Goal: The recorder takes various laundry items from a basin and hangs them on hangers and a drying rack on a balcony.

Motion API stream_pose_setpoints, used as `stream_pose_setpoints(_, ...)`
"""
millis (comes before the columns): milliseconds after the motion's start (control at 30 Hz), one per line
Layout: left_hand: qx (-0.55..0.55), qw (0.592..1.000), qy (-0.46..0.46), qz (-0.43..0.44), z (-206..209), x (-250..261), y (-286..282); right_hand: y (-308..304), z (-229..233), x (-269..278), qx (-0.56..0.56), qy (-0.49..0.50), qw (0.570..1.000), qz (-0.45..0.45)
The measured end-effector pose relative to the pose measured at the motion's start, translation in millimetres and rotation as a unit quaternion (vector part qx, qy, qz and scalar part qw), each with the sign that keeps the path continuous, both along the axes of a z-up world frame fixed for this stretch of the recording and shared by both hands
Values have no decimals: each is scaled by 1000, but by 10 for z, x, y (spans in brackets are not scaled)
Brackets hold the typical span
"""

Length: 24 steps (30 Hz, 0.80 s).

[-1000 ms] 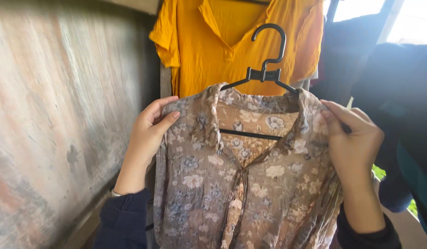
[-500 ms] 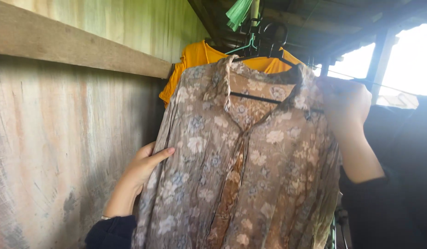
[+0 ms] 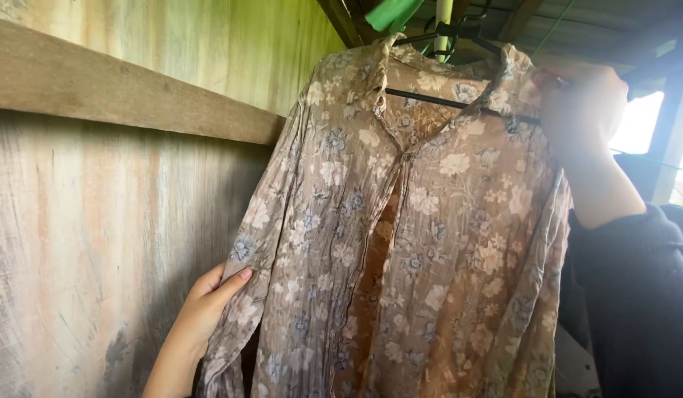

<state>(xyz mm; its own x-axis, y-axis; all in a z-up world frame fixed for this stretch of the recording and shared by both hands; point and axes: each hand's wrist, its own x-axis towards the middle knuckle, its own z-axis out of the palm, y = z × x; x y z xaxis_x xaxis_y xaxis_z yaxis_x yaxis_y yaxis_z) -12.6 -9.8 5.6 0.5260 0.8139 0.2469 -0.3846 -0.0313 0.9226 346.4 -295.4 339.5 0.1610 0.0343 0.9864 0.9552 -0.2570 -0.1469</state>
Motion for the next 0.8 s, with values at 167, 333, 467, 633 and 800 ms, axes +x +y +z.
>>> stream_pose_setpoints(167, -2, 1000, -3, 17, -76, -112, 17, 46, 57, -420, -14, -30, 999, -15)
stream_pose_setpoints(333, -24, 1000, 9, 9, -300, -173, 15, 145, 31, -240, -38, -54, 997, -28)
stream_pose_setpoints(467, -50, 999, 3, -1, -444, -197, 35, -19, 48, 7, -75, -36, 996, -22)
stream_pose_setpoints(633, -13, 999, -29, 6, -660, -156, -65, -326, -394, 302, -42, 48, 987, 149)
stream_pose_setpoints(800, 75, 994, 30, 78, -859, -75, -311, -393, -1430, 586, -7, 107, 973, 203)
